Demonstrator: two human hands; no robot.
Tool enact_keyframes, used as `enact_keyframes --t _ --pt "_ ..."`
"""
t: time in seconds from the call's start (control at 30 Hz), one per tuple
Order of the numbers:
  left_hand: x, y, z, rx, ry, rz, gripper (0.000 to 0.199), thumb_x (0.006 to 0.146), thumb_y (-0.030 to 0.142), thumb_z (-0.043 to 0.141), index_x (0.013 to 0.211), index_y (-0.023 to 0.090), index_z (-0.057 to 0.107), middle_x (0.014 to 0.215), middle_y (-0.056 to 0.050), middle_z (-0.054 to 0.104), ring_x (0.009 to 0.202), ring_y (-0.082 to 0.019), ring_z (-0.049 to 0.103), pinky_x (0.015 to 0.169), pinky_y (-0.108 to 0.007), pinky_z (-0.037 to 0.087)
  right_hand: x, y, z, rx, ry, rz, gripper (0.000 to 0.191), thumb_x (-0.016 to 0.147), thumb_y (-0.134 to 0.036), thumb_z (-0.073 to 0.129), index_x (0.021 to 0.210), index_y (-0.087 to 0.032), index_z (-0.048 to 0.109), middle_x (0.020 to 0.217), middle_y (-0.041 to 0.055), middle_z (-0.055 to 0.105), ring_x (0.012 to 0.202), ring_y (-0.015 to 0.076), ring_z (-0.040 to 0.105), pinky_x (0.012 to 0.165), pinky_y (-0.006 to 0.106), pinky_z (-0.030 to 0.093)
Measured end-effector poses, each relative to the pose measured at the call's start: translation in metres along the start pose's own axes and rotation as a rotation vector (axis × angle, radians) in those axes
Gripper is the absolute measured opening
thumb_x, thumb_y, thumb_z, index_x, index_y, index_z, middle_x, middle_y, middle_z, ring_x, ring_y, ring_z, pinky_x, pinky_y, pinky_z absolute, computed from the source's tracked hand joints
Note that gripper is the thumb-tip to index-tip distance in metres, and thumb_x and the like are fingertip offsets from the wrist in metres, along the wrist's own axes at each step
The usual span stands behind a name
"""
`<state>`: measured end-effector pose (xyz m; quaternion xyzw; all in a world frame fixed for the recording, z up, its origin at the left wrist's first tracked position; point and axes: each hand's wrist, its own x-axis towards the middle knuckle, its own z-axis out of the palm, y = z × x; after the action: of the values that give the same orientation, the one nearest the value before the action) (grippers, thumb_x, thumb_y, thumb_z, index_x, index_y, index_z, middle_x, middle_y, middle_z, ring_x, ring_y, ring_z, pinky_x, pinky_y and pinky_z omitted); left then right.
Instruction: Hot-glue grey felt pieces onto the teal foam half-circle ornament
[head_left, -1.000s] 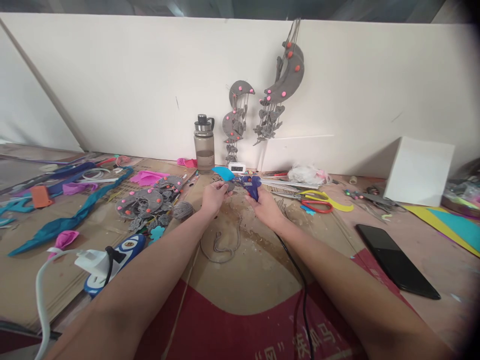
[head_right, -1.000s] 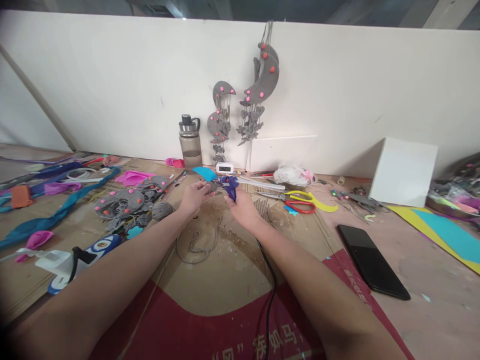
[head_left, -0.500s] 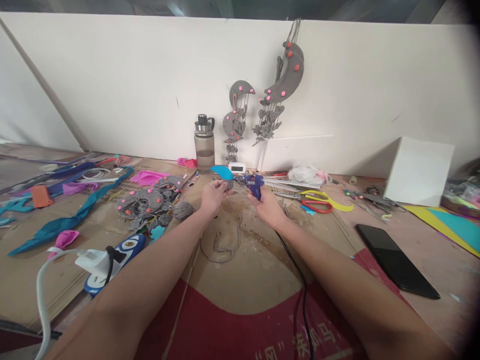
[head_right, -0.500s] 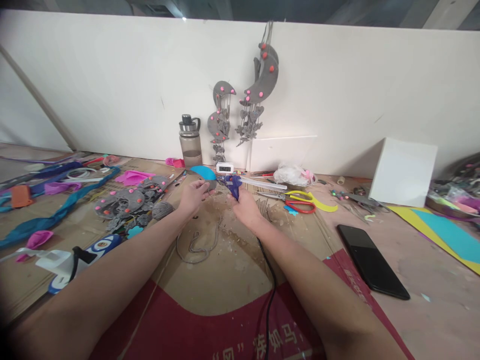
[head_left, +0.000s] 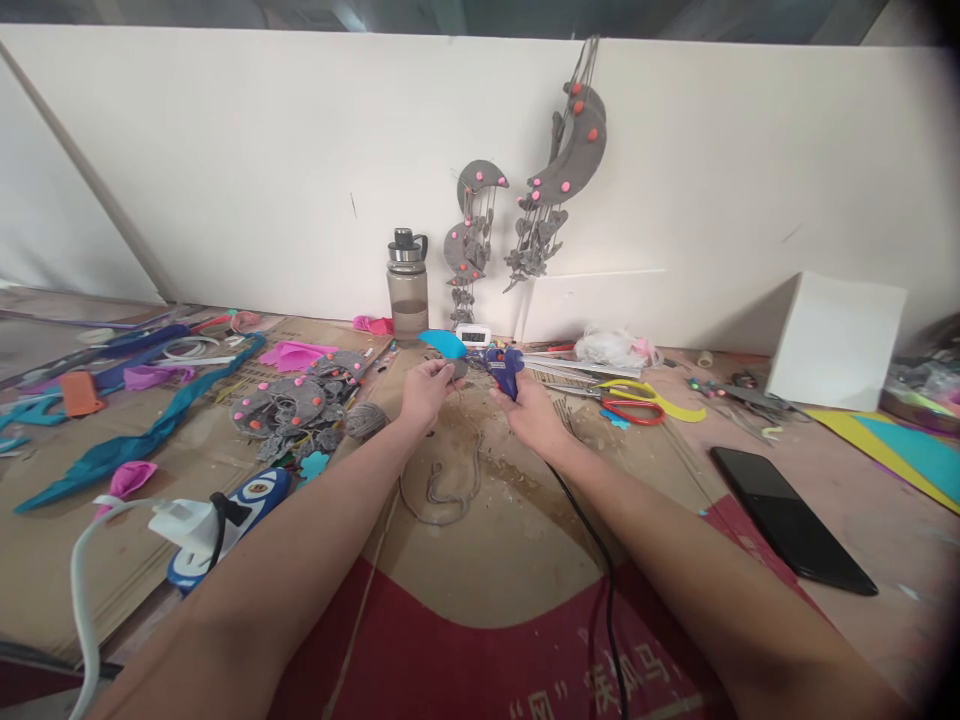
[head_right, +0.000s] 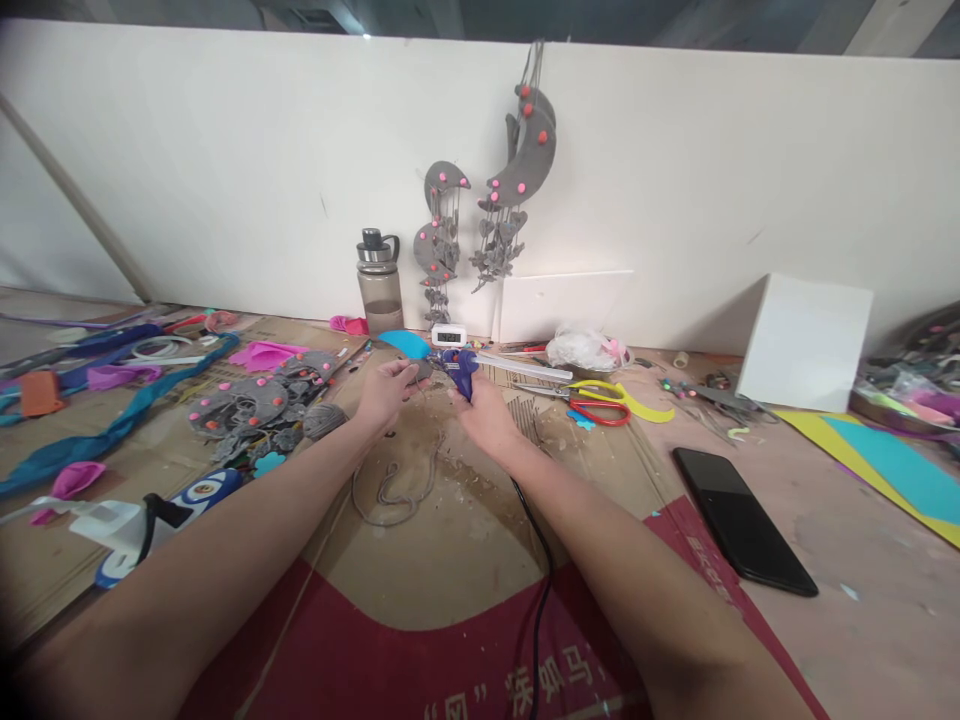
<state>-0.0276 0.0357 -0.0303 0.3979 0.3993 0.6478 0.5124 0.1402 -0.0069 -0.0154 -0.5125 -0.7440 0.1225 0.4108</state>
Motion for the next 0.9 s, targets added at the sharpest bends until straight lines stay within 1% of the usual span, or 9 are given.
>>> enact_keyframes --t 0.1,0.23,0.43,0.73,0.9 --pt "-0.0008 0.0002 0.0008 0.005 -0.002 0.001 0.013 0.068 0.023 0.072 0.067 0.012 0.066 0.072 -0.003 0.064 0.068 -0.011 0.058 0.08 -0.034 0.054 -0.0005 -0.0019 -0.0002 0.002 -0.003 0.001 0.02 0.082 -0.03 0.051 0.097 -0.018 0.054 0.09 0.0087 0.061 0.082 0.022 0.055 0.077 0.037 0.045" --pt "0.0004 -0.0005 0.0 -0.002 -0.011 0.018 0.013 0.068 0.024 0.071 0.067 0.012 0.065 0.072 -0.003 0.064 0.07 -0.011 0.058 0.079 -0.033 0.054 -0.0006 -0.0013 -0.0011 0.024 0.0 0.024 0.024 0.081 -0.03 0.05 0.101 -0.018 0.054 0.089 0.0082 0.062 0.081 0.022 0.056 0.078 0.037 0.045" --pt "0.0046 -0.0029 -0.0025 -0.05 -0.004 0.012 0.012 0.069 0.022 0.07 0.071 0.012 0.065 0.077 -0.004 0.066 0.072 -0.013 0.062 0.081 -0.035 0.053 0.0002 0.0011 -0.0026 0.045 0.015 0.04 0.027 0.08 -0.031 0.051 0.104 -0.018 0.055 0.085 0.0066 0.063 0.075 0.0213 0.056 0.075 0.037 0.046" --pt "0.0042 -0.0029 -0.0035 -0.075 -0.033 0.029 0.015 0.067 0.024 0.071 0.072 0.011 0.064 0.077 -0.004 0.066 0.074 -0.013 0.062 0.082 -0.035 0.053 0.0004 -0.0001 -0.0043 0.052 0.03 0.06 0.033 0.08 -0.03 0.051 0.11 -0.016 0.054 0.09 0.0085 0.064 0.078 0.0215 0.056 0.078 0.037 0.045" --pt "0.0021 -0.0005 -0.0019 -0.065 -0.013 0.031 0.013 0.068 0.023 0.07 0.071 0.012 0.064 0.076 -0.003 0.064 0.073 -0.012 0.06 0.083 -0.036 0.053 0.0002 0.0001 -0.0047 0.049 0.028 0.067 0.038 0.08 -0.03 0.051 0.116 -0.015 0.053 0.093 0.0094 0.065 0.082 0.0225 0.057 0.08 0.038 0.045"
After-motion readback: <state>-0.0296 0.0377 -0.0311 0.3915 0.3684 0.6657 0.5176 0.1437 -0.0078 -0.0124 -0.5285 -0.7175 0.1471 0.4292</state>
